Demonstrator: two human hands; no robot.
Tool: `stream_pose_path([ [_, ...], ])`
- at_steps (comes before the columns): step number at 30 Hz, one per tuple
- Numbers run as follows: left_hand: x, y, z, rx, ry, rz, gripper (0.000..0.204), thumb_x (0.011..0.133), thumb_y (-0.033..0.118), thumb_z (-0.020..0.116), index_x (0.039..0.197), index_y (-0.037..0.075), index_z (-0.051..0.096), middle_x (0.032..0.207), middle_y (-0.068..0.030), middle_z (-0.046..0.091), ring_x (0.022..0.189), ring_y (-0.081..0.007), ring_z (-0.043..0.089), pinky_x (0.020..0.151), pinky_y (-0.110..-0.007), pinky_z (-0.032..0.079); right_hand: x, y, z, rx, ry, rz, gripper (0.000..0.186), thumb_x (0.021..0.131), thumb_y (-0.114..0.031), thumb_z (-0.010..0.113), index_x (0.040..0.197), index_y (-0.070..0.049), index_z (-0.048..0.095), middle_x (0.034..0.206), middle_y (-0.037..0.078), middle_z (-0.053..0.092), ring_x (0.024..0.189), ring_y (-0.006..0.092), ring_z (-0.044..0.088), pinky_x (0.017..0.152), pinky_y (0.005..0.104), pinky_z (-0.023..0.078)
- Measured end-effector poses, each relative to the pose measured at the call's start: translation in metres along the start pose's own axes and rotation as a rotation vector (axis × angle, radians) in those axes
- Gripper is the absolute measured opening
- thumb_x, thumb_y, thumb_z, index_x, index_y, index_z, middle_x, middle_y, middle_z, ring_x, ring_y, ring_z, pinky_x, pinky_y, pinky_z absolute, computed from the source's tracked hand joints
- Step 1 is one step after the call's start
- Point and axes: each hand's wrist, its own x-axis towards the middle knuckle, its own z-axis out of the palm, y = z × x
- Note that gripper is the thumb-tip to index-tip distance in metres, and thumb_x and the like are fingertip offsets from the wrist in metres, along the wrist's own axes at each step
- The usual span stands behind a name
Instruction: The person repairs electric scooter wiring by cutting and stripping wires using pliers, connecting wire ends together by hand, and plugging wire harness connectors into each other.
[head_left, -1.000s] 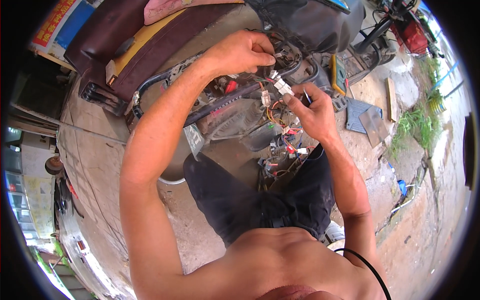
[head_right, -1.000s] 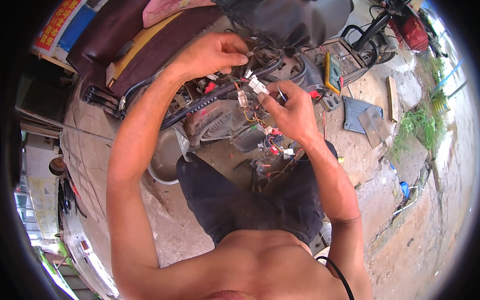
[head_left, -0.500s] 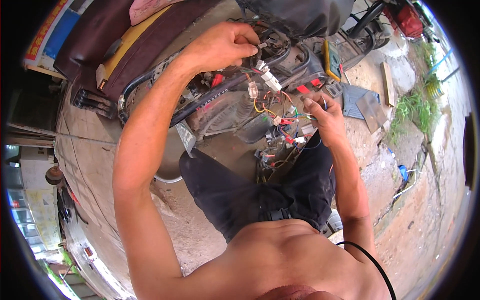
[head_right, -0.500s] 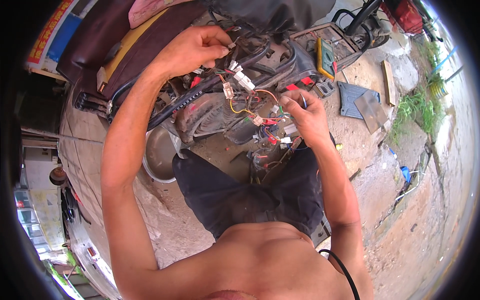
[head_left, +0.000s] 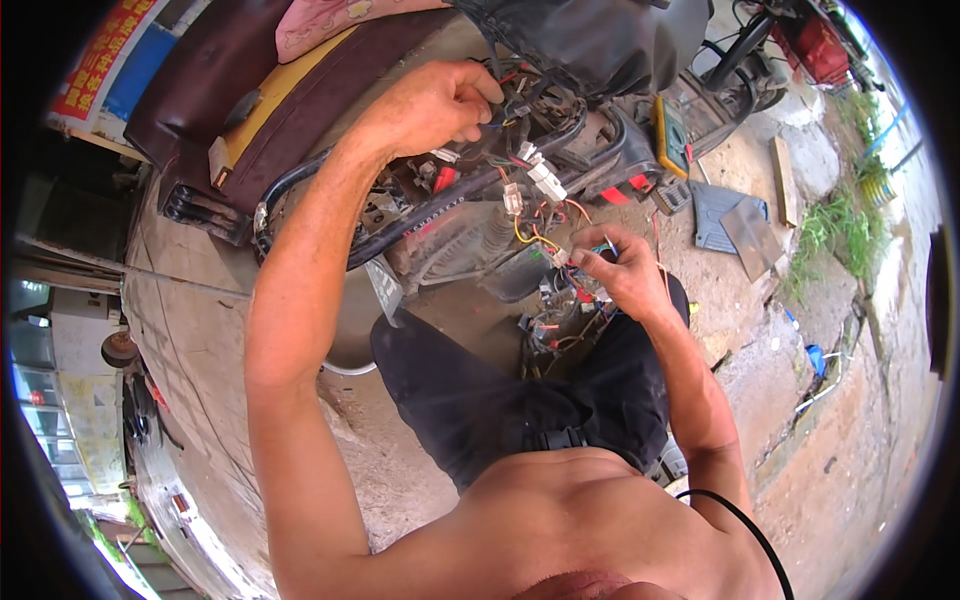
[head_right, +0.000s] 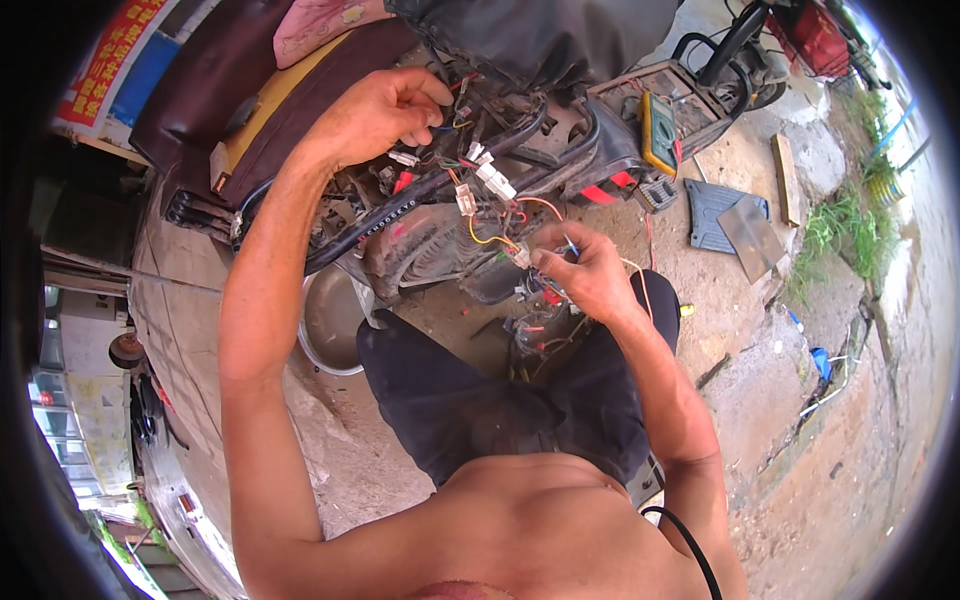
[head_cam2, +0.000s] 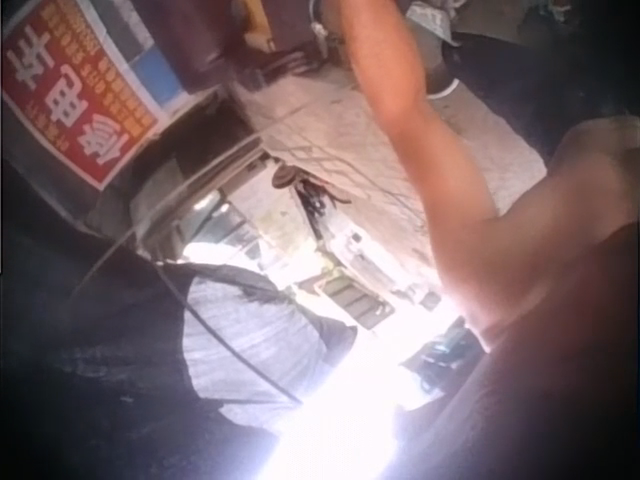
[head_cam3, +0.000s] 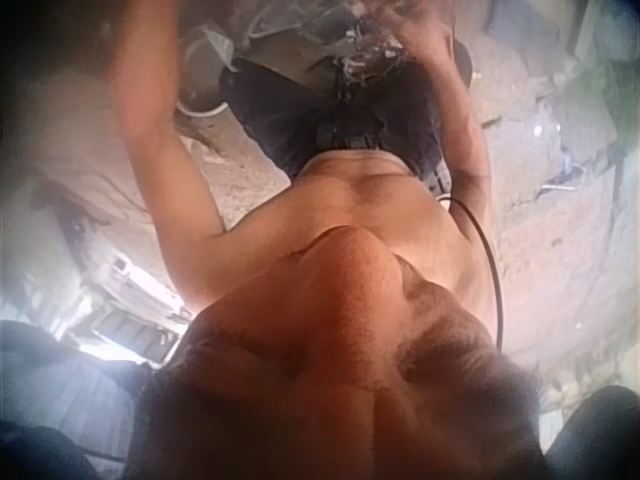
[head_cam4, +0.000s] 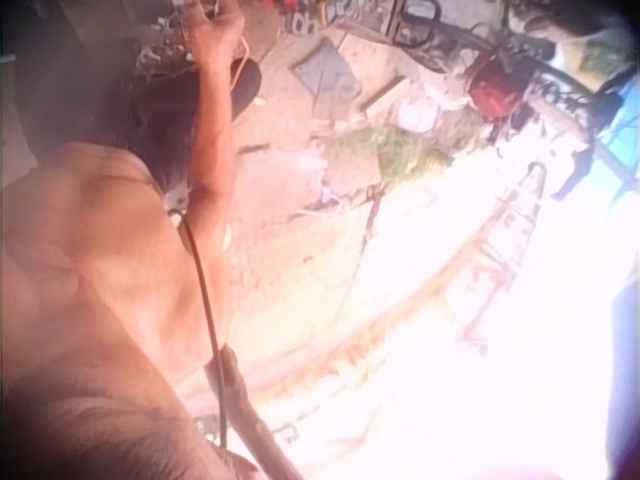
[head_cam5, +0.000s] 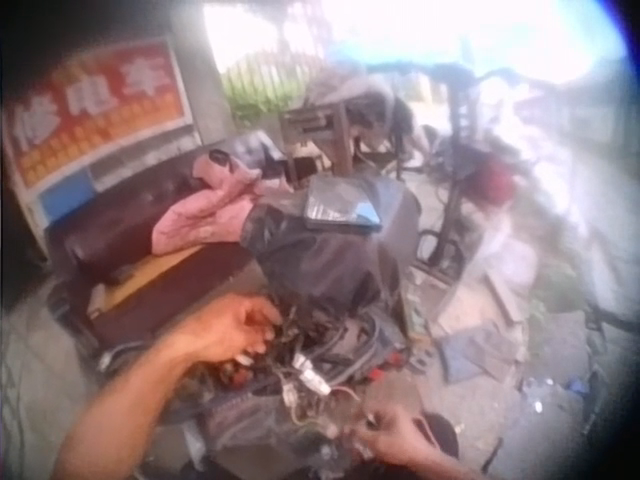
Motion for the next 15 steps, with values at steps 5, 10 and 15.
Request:
stream_pose_path([
  [5,0.0,0.0,0.001,-0.02,-0.004,-0.027,0.027,0.089,-0.001,0.061,0.116,-0.004,0.066,0.094,-0.0076,0.07,0.079,-0.0119,0.066,0.075,-0.028,0.055,-0.004,0.004,0.005,-0.087,-0.027,0.089,0.025,0.093,-0.019,0.076,0.11,-0.001,0.072,0.087,0.001,0.069,0.081,0.0074,0.06,0.074,0.0264,0.05],
  [10,0.001,-0.001,0.003,-0.039,-0.04,0.008,0.023,0.09,0.0,0.065,0.112,-0.004,0.068,0.09,-0.0058,0.07,0.078,-0.0115,0.065,0.074,-0.028,0.054,-0.004,0.004,-0.007,0.181,0.092,0.191,0.021,0.094,-0.02,0.074,0.106,-0.002,0.073,0.078,-0.004,0.064,0.068,0.003,0.051,0.058,0.023,0.039],
  [15,-0.003,0.004,0.004,0.028,-0.063,0.027,0.017,0.09,0.003,0.07,0.106,-0.003,0.07,0.087,-0.0033,0.069,0.08,-0.0103,0.064,0.075,-0.027,0.053,0.002,-0.003,-0.032,0.79,0.163,0.17,0.02,0.099,-0.022,0.064,0.104,-0.004,0.067,0.076,-0.003,0.055,0.054,0.0043,0.04,0.049,0.0221,0.029],
])
